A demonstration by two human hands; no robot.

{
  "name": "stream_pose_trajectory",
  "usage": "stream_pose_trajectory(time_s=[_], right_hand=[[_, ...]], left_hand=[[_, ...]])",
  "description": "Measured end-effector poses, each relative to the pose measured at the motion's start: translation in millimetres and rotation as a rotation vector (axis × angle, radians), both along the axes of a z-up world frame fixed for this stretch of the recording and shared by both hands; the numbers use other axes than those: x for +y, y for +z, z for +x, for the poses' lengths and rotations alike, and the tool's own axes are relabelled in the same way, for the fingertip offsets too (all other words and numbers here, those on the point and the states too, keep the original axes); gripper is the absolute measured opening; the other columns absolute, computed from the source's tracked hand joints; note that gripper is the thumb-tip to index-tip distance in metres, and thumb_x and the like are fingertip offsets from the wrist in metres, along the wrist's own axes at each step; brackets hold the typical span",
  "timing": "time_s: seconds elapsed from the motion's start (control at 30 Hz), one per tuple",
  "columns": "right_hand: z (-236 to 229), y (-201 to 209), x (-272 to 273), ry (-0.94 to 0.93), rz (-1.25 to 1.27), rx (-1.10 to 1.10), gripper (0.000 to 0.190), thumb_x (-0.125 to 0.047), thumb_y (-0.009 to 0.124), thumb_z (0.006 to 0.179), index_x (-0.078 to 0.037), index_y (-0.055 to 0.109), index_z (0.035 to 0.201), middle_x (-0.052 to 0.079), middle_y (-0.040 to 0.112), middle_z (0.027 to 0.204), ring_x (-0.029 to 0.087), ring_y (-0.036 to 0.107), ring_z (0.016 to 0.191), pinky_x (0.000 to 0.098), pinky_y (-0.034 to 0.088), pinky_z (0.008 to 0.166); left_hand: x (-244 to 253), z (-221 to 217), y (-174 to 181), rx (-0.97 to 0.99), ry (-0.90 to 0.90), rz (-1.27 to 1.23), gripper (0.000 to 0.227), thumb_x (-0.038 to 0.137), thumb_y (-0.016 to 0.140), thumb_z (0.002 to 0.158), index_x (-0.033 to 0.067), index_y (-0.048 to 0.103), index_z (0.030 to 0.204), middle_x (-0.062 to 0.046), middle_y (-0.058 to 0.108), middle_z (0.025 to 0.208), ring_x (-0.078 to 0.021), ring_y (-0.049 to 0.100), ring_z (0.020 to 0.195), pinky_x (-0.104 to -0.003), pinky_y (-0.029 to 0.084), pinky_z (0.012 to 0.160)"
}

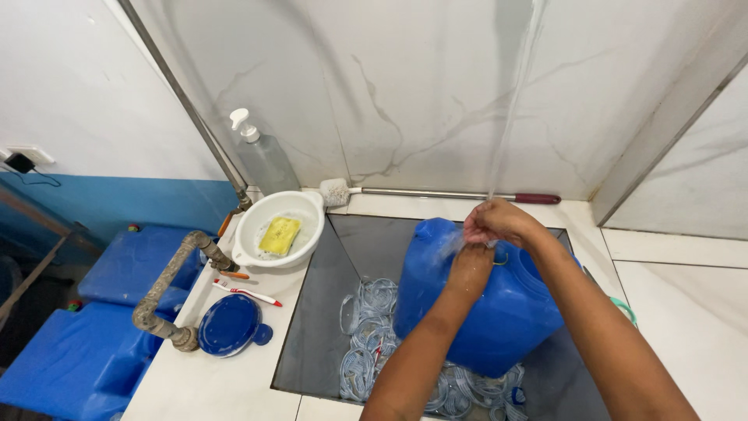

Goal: The person removes a sticker from a blue plastic water jug using scissors, then scrubs the exterior with a sponge and rinses it under running water. The person also rinses the jug's lid and places it back on the jug.

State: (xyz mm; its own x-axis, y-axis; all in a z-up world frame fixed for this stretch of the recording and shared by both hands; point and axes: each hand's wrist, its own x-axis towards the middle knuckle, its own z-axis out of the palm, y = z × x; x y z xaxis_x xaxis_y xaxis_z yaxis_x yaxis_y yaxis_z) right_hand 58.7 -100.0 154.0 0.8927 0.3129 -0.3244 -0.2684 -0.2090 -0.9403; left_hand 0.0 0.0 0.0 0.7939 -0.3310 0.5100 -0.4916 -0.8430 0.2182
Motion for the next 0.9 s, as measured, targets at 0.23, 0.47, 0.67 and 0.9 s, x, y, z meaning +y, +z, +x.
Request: stream_pose_trajectory(time_s=[0.23,0.47,0.67,0.9], right_hand=[[-1.9,-4.5,-2.8,0.041,-0.23,-0.068,0.043,-0.021,0.035,0.107,0.001,0.066,0.087,0.014,0.066,0.076,0.02,0.06,0.06,0.0331,0.054,0.057],[-0.4,-12.9,0.5,0.004,-0.138,-0.052,0.024,-0.011,0.047,0.097,-0.001,0.066,0.084,0.007,0.065,0.071,0.015,0.057,0.059,0.0306,0.049,0.055],[1.9,-26.0,2.5,-0.018,-0.499,-0.318,0.028,-0.01,0.053,0.093,0.001,0.072,0.075,0.015,0.07,0.066,0.021,0.068,0.056,0.0349,0.055,0.058],[4.6,-19.0,4.4,-0.027,-0.153,-0.073,0.019,-0.005,0.055,0.094,0.004,0.069,0.086,0.018,0.072,0.08,0.025,0.074,0.071,0.0367,0.065,0.071]], left_hand=[[31.4,12.2,24.8,-0.086,0.047,0.246,0.023,0.021,0.057,0.09,0.0117,0.069,0.107,-0.008,0.07,0.107,-0.0277,0.067,0.106,-0.045,0.053,0.092],[67.7,4.6,53.6,0.485,0.015,0.133,0.045,0.048,0.063,0.093,0.0066,0.073,0.11,-0.019,0.073,0.098,-0.0355,0.069,0.089,-0.049,0.055,0.077],[111.7,-50.5,57.3,0.96,0.048,-0.382,0.066,0.046,0.063,0.096,-0.0179,0.077,0.085,-0.027,0.075,0.073,-0.0246,0.07,0.053,-0.04,0.06,0.064],[146.2,-115.7,77.7,0.518,-0.045,-0.232,0.052,0.047,0.074,0.089,-0.0044,0.072,0.096,-0.023,0.07,0.079,-0.0378,0.07,0.073,-0.049,0.058,0.068]])
